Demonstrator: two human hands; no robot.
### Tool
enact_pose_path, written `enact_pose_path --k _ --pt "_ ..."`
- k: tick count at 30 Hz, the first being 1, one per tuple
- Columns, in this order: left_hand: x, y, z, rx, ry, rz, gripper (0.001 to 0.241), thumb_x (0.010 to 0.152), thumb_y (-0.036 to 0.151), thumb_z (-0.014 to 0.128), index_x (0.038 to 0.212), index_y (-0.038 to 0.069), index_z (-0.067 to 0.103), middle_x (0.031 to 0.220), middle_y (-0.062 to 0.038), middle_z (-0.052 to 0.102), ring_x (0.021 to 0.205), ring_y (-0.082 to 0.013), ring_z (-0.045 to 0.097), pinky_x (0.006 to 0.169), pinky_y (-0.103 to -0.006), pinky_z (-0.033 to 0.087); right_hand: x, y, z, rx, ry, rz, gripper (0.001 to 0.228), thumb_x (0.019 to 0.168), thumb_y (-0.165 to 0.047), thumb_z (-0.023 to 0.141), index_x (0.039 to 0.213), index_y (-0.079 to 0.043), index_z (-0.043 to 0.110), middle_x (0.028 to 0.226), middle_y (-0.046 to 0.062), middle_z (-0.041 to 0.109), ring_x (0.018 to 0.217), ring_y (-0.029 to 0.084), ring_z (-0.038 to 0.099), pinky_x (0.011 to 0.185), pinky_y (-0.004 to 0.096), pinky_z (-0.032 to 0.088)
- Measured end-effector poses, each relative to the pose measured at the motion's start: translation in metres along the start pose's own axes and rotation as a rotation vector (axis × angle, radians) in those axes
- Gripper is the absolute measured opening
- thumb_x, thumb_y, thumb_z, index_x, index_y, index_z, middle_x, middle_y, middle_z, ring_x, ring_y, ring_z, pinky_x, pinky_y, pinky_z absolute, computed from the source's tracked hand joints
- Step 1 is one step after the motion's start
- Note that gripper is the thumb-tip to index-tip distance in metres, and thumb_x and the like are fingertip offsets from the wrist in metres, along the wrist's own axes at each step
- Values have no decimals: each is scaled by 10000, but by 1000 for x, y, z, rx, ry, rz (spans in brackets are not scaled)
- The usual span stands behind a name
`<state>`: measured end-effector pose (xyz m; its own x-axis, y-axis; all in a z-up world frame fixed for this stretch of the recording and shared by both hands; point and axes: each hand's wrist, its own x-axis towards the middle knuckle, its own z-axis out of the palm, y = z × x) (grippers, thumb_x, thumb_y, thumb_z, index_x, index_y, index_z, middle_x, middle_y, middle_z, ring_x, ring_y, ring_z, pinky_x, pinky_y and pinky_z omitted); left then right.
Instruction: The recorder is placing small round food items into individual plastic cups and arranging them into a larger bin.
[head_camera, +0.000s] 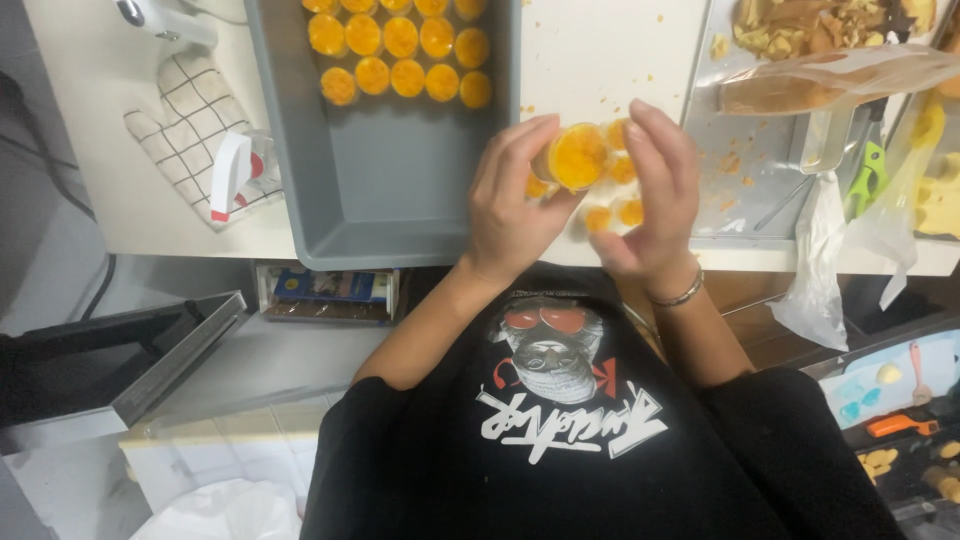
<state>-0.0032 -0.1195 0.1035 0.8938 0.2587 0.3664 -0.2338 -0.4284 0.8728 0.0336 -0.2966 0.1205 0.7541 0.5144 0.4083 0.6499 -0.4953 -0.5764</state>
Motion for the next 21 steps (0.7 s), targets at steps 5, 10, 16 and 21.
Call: enact_pose_path --k 5,10,16,21 --pt "-2 2 -4 -49 12 -12 638 811 61 914 1344 68 563 1329 -96 646 1225 -271 654 1053 -347 542 8 -3 -6 -76 1 -150 650 984 -537 534 1359 -11 606 1394 254 543 1253 378 575 1073 505 463" --pt "-5 -28 -38 -16 18 -128 615 845 94 905 1372 81 590 1334 -80 559 1232 -245 606 1082 -361 524 -1 37 -12 15 158 22 436 999 -309 619 1321 -15 612 1308 211 613 1261 370 579 1095 487 465" --pt "-10 -125 -94 263 -44 -264 532 840 124 868 1313 83 628 1274 -120 617 1204 -317 599 997 -413 516 -31 109 30 -146 -399 152 484 888 -150 800 1336 -63 639 1330 131 645 1275 340 556 1077 460 440" --pt "-32 -213 -72 471 -212 -325 515 757 96 854 1209 56 613 1185 -186 665 1123 -397 610 933 -475 509 -50 125 81 -309 -445 96 606 753 -222 851 1305 -70 654 1222 111 653 1146 316 562 931 448 416"
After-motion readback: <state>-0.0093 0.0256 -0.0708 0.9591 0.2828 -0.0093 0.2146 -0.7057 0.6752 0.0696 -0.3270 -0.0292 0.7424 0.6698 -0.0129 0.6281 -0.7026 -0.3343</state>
